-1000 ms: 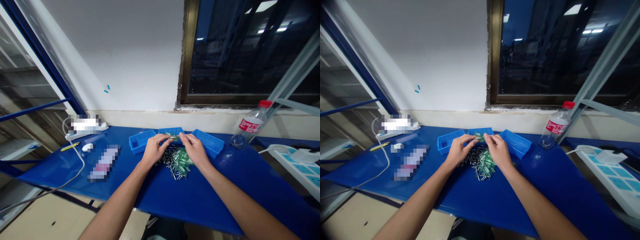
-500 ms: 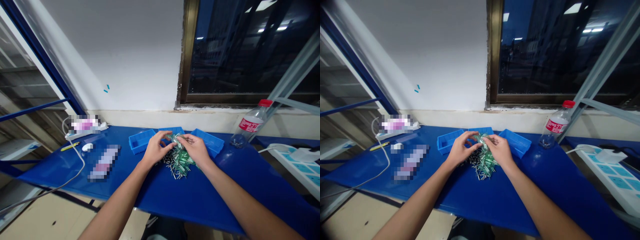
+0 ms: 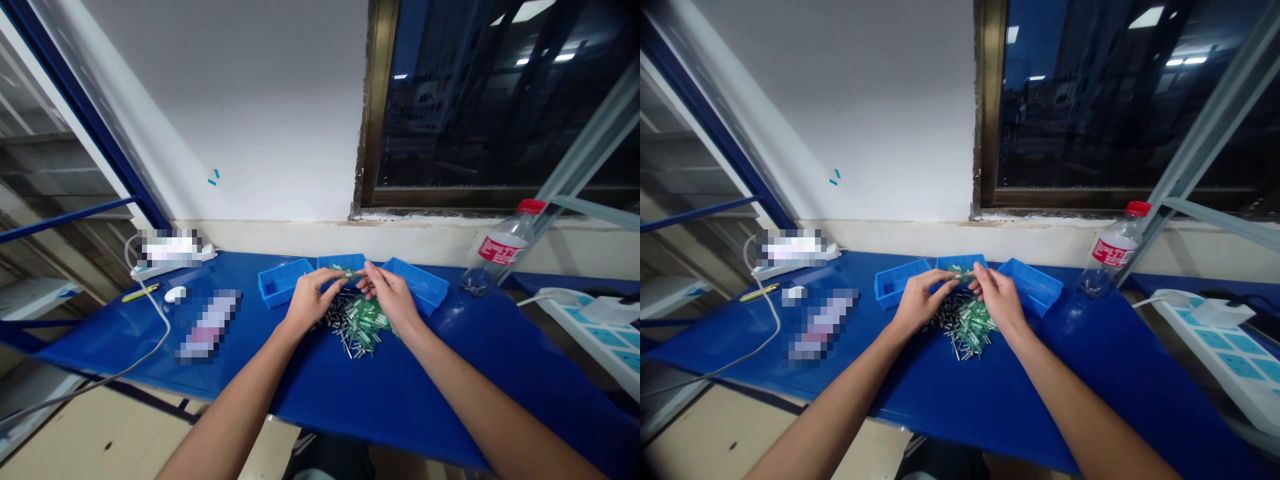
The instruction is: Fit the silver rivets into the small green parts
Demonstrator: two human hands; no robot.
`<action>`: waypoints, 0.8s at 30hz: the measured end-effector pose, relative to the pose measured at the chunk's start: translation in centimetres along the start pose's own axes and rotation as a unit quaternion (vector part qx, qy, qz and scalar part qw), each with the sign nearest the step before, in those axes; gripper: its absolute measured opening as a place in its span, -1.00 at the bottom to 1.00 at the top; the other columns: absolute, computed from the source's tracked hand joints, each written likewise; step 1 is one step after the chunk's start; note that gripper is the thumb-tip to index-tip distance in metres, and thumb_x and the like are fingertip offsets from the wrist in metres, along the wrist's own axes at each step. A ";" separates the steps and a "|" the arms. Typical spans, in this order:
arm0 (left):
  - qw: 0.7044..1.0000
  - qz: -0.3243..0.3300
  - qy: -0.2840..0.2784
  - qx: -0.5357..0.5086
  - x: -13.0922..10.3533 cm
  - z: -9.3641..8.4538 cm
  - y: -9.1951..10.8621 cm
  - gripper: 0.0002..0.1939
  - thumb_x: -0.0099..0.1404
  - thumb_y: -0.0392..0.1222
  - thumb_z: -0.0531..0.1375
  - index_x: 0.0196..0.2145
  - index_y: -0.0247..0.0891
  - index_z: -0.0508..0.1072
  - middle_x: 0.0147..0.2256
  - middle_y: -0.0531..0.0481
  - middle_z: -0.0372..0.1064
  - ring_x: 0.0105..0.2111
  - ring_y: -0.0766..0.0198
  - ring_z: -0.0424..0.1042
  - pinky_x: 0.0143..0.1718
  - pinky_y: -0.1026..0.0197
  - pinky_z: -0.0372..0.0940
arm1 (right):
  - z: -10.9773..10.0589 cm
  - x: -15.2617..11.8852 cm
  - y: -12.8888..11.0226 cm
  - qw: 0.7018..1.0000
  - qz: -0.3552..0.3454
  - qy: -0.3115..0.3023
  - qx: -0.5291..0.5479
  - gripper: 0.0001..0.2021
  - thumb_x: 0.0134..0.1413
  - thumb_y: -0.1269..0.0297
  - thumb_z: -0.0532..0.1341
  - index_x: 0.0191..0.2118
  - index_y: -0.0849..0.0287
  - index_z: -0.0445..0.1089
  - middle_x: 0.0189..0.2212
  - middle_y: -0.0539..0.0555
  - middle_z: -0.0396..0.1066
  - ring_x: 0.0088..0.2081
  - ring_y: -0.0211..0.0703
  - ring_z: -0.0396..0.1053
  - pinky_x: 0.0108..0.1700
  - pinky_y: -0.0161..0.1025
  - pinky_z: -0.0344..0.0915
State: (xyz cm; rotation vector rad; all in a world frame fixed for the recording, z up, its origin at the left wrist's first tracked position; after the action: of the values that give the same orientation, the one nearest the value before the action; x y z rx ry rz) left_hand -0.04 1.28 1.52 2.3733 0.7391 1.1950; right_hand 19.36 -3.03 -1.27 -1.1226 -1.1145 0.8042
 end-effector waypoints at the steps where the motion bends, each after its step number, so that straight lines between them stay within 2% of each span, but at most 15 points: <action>1: 1.000 -0.017 0.010 -0.002 0.0 0.0 0.1 -0.78 0.48 -0.08 0.24 -0.05 -0.17 0.64 -0.08 -0.09 0.64 -0.11 0.11 0.61 -0.02 0.05 0.48 | 0.0 0.0 -0.1 1.000 -0.017 0.000 -0.022 -0.52 0.24 -0.21 0.27 -0.20 0.16 0.62 -0.38 0.10 0.56 -0.33 -0.10 0.48 -0.32 -0.21 0.40; 5: 0.995 -0.072 0.022 -0.059 0.0 0.1 0.0 -0.70 0.43 -0.01 0.29 0.01 -0.20 0.61 -0.12 -0.09 0.66 -0.15 0.10 0.64 -0.09 0.12 0.50 | 0.0 -0.1 -0.2 0.992 -0.101 0.001 -0.080 -0.64 0.13 -0.09 0.41 -0.25 0.15 0.63 -0.20 0.13 0.56 -0.21 -0.07 0.49 -0.20 -0.20 0.41; 8: 0.989 -0.098 0.016 -0.108 0.0 0.4 -0.2 -0.60 0.41 0.01 0.31 0.11 -0.21 0.55 -0.17 -0.06 0.66 -0.13 0.10 0.65 -0.08 0.14 0.51 | 0.1 0.0 0.1 0.989 -0.125 -0.010 -0.071 -0.68 0.13 -0.04 0.40 -0.29 0.15 0.61 -0.16 0.15 0.56 -0.15 -0.03 0.51 -0.17 -0.18 0.44; 12: 0.983 -0.106 0.023 -0.150 -0.1 0.5 -0.4 -0.65 0.37 0.00 0.34 0.01 -0.24 0.59 -0.14 -0.09 0.65 -0.13 0.09 0.64 -0.04 0.10 0.52 | 0.3 -0.1 0.3 0.994 -0.091 -0.050 -0.024 -0.73 0.18 0.02 0.38 -0.20 0.12 0.61 -0.19 0.12 0.63 -0.16 -0.01 0.57 -0.06 -0.10 0.48; 17: 0.980 -0.107 0.046 -0.162 0.0 0.7 -0.9 -0.70 0.31 0.00 0.39 -0.12 -0.26 0.64 -0.16 -0.14 0.62 -0.18 0.10 0.62 -0.08 0.05 0.53 | 0.4 -0.3 0.1 0.997 -0.063 -0.045 0.015 -0.74 0.14 0.06 0.42 -0.16 0.13 0.60 -0.16 0.13 0.66 -0.14 0.00 0.60 0.01 -0.06 0.49; 21: 0.956 -0.157 0.048 -0.243 0.0 1.0 -1.6 -0.56 0.25 -0.02 0.44 0.01 -0.29 0.59 -0.20 -0.14 0.62 -0.19 0.11 0.62 -0.02 -0.01 0.54 | 0.6 -0.2 0.1 0.997 -0.051 -0.040 0.038 -0.68 0.11 0.08 0.44 -0.09 0.14 0.56 -0.13 0.16 0.64 -0.09 -0.01 0.60 0.04 -0.06 0.49; 24: 0.951 -0.155 0.038 -0.266 0.1 0.9 -1.5 -0.44 0.30 -0.06 0.41 0.20 -0.27 0.48 -0.14 -0.17 0.61 -0.16 0.13 0.62 -0.02 0.00 0.54 | 0.5 -0.3 0.1 0.998 -0.035 -0.027 0.032 -0.58 0.11 0.04 0.45 0.01 0.15 0.52 -0.23 0.11 0.64 -0.19 -0.05 0.59 -0.08 -0.13 0.49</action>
State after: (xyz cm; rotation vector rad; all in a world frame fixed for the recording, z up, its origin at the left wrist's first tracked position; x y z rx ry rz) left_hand 0.36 2.41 0.23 1.7103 0.6772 1.1736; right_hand 18.80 -3.19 -1.40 -1.0072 -1.1589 0.8138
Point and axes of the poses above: each hand's wrist, its own x-axis towards the middle knuckle, its own z-axis out of the palm, y = z × x, the point moved 1 cm from there along x, towards the middle knuckle
